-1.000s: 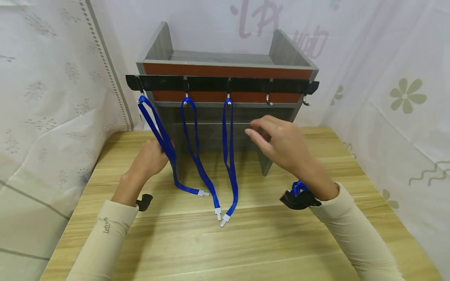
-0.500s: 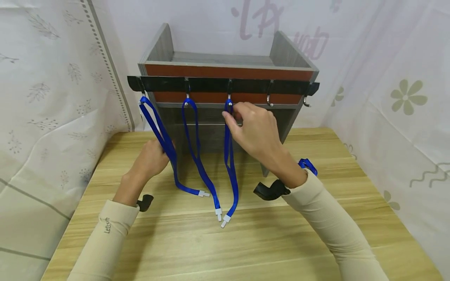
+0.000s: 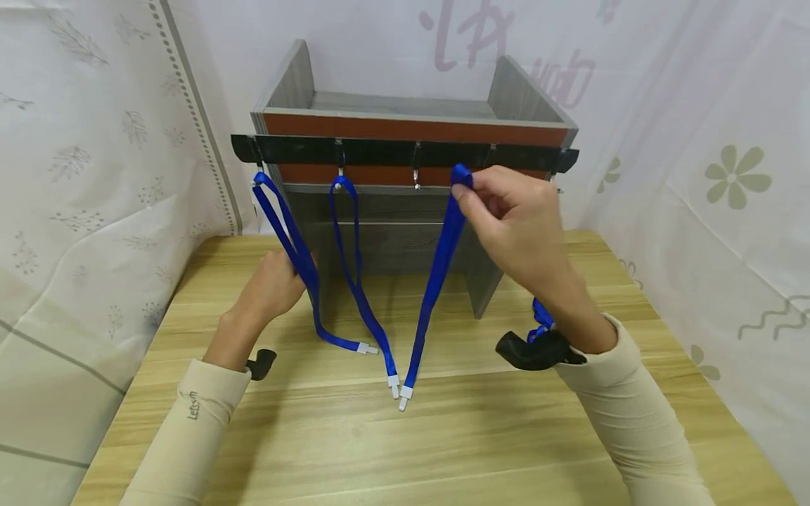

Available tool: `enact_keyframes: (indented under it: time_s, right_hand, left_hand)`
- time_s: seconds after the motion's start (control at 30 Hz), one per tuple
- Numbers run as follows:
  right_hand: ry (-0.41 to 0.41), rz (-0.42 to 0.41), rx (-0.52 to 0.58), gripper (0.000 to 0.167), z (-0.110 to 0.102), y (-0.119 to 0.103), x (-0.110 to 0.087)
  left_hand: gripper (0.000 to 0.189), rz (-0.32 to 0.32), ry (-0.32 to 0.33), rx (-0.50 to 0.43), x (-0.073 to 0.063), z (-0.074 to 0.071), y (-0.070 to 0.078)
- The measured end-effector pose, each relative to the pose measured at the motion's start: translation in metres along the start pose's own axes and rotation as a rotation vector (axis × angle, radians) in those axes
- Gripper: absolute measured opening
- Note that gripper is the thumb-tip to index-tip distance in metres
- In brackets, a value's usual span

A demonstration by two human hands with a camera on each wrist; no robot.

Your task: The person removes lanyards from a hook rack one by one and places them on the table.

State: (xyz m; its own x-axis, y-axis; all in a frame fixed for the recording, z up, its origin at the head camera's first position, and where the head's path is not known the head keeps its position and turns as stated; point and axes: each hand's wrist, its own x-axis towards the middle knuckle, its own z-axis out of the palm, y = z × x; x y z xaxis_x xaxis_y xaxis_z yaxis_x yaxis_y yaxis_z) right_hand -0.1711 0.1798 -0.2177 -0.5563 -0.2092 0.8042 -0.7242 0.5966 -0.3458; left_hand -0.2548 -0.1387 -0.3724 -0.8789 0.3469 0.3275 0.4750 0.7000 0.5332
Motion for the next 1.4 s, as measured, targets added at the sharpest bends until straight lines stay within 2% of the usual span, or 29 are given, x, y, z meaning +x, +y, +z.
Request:
enact_keyframes:
  time_s: [0.17,0.23,0.37,0.5,0.63,0.77,0.87,1.0,1.13,1.27,1.4]
  right_hand:
    - [0.04,0.152,0.127,0.013,-0.03,-0.004,0.002]
    - [0.059,0.2,0.216,0.013,-0.04,-0.004,0.003]
    - [0.115,0.226,0.366,0.013,-0.057,-0.003,0.004]
    - [0.184,0.232,0.455,0.016,-0.07,-0.002,0.004]
    - [0.235,0.251,0.484,0.021,-0.081,0.003,0.005]
    - [0.261,0.246,0.434,0.016,-0.093,0.013,0.003]
    - [0.268,0.293,0.443,0.01,-0.1,0.021,0.002]
    - [0.215,0.386,0.454,0.004,-0.1,0.032,0.0]
    - [0.12,0.408,0.389,0.005,-0.094,0.038,-0.002]
    - [0.03,0.408,0.258,0.007,-0.086,0.036,-0.005]
    - [-0.096,0.384,0.116,0.009,-0.081,0.031,-0.013]
  left_hand:
    - [0.032,-0.005,-0.004,0.006,-0.001,-0.002,-0.001]
    - [0.034,-0.005,-0.005,0.007,-0.001,-0.002,-0.002]
    - [0.033,0.004,0.0,0.003,-0.001,-0.001,-0.003]
    - [0.033,0.011,0.001,0.004,-0.001,-0.001,-0.003]
    - [0.033,0.013,0.001,-0.001,-0.001,-0.001,-0.003]
    - [0.03,0.015,0.001,-0.005,0.0,-0.001,-0.002]
    - [0.03,0.016,-0.003,-0.005,0.0,-0.001,-0.002]
    - [0.03,0.011,-0.009,-0.012,0.0,-0.001,-0.002]
    - [0.028,0.011,-0.011,-0.019,0.001,0.0,-0.002]
    - [0.028,0.015,-0.008,-0.012,0.001,0.001,-0.002]
    - [0.028,0.012,-0.001,0.0,0.002,0.001,-0.002]
